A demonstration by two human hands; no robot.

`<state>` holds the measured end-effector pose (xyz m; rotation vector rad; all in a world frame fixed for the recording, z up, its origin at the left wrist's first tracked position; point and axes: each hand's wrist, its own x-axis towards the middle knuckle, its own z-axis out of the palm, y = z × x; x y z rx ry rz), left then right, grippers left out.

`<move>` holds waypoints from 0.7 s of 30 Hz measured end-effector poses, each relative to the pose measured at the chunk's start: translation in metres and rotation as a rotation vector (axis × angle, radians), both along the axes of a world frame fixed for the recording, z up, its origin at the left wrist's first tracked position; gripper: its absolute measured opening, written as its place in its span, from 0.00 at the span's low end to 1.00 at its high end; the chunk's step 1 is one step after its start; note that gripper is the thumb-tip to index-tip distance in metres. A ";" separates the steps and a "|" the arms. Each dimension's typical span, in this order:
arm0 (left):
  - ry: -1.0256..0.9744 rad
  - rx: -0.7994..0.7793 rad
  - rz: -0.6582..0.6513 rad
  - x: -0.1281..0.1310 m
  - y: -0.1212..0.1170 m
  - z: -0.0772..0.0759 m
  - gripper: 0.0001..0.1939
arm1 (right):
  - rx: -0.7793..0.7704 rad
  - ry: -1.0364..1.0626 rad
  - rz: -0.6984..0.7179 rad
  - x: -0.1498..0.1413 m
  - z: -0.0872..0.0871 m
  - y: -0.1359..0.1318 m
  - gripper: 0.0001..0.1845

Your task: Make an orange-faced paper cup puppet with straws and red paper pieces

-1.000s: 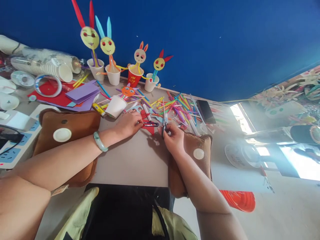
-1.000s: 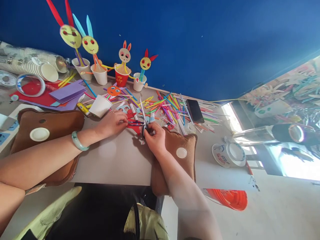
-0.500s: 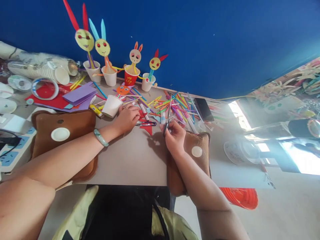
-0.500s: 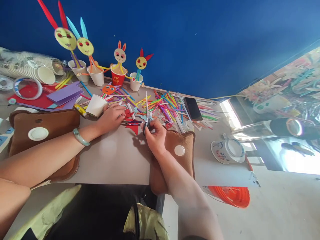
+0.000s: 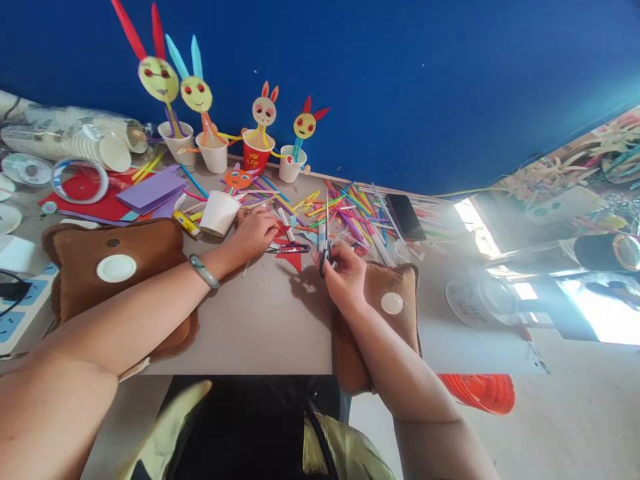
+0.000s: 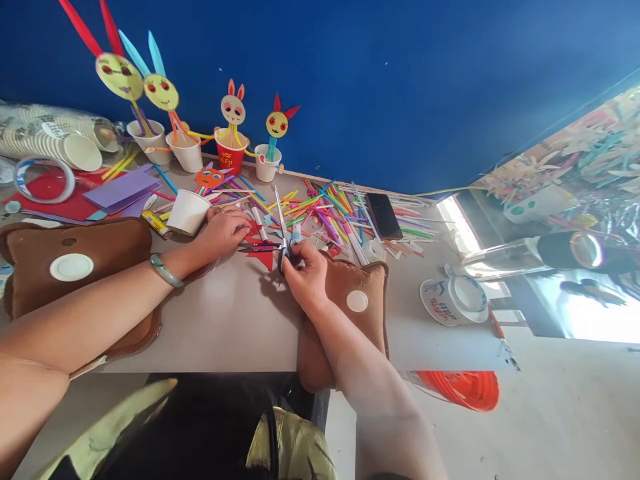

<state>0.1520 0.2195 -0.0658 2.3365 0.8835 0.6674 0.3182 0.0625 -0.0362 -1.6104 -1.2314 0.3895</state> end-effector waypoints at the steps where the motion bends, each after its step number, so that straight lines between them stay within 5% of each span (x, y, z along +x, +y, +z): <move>1: -0.001 0.012 0.009 0.000 0.000 -0.001 0.12 | 0.004 0.005 0.005 0.000 0.000 0.000 0.17; 13: -0.174 -0.052 0.054 -0.005 -0.006 0.020 0.13 | -0.040 0.174 -0.009 0.002 0.003 0.002 0.15; 21: -0.405 -0.707 0.064 -0.008 -0.029 0.025 0.19 | -0.042 0.401 0.083 0.006 -0.009 0.009 0.10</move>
